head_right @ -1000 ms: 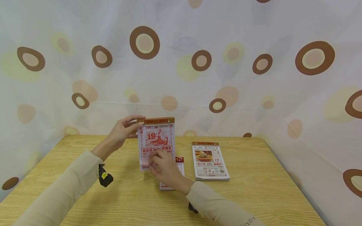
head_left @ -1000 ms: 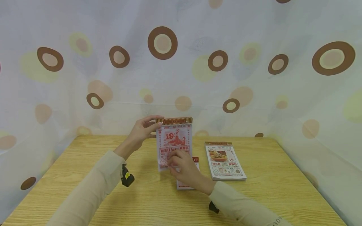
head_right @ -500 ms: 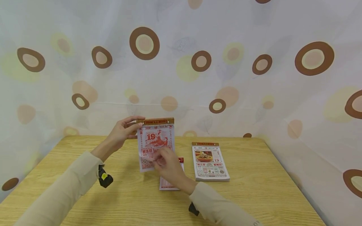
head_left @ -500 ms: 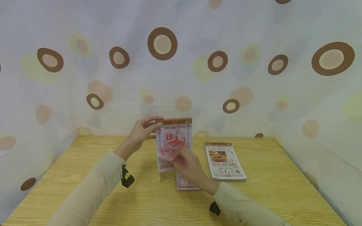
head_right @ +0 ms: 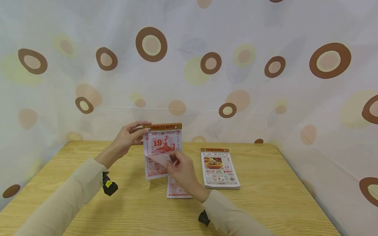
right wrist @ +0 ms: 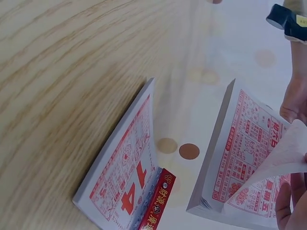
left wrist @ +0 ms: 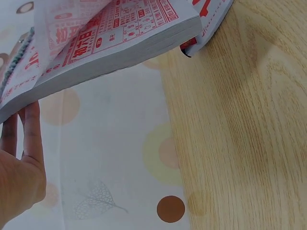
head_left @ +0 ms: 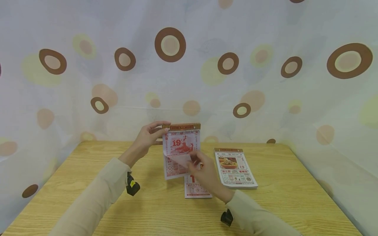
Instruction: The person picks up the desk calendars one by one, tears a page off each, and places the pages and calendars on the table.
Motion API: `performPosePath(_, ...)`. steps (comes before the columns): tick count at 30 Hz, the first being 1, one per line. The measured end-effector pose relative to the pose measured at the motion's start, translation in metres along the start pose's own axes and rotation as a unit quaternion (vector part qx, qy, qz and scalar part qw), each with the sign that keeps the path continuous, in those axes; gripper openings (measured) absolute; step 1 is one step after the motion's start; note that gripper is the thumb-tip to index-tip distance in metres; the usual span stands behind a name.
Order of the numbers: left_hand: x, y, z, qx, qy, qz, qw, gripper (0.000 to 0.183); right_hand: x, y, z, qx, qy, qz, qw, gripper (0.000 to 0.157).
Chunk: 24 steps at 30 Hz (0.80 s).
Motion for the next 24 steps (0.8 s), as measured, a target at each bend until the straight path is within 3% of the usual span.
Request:
performPosePath(8, 0.003, -0.002, 0.001, 0.006, -0.002, -0.003, 1.0, 0.037, 0.01, 0.002, 0.0, 0.009, 0.031, -0.026, 0.999, 0.01)
performPosePath(24, 0.004, -0.003, 0.002, 0.004, 0.001, 0.004, 1.0, 0.039, 0.027, 0.004, -0.002, -0.026, 0.058, -0.08, 0.995, 0.011)
Point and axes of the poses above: each hand's wrist, its own y-axis towards the middle knuckle, its own x-axis out of the back of the hand, z = x × y, the point moved 6 cm from there along y, towards the middle knuckle, and after that the axes turned 10 degrees about -x, right-handed, at the moved point
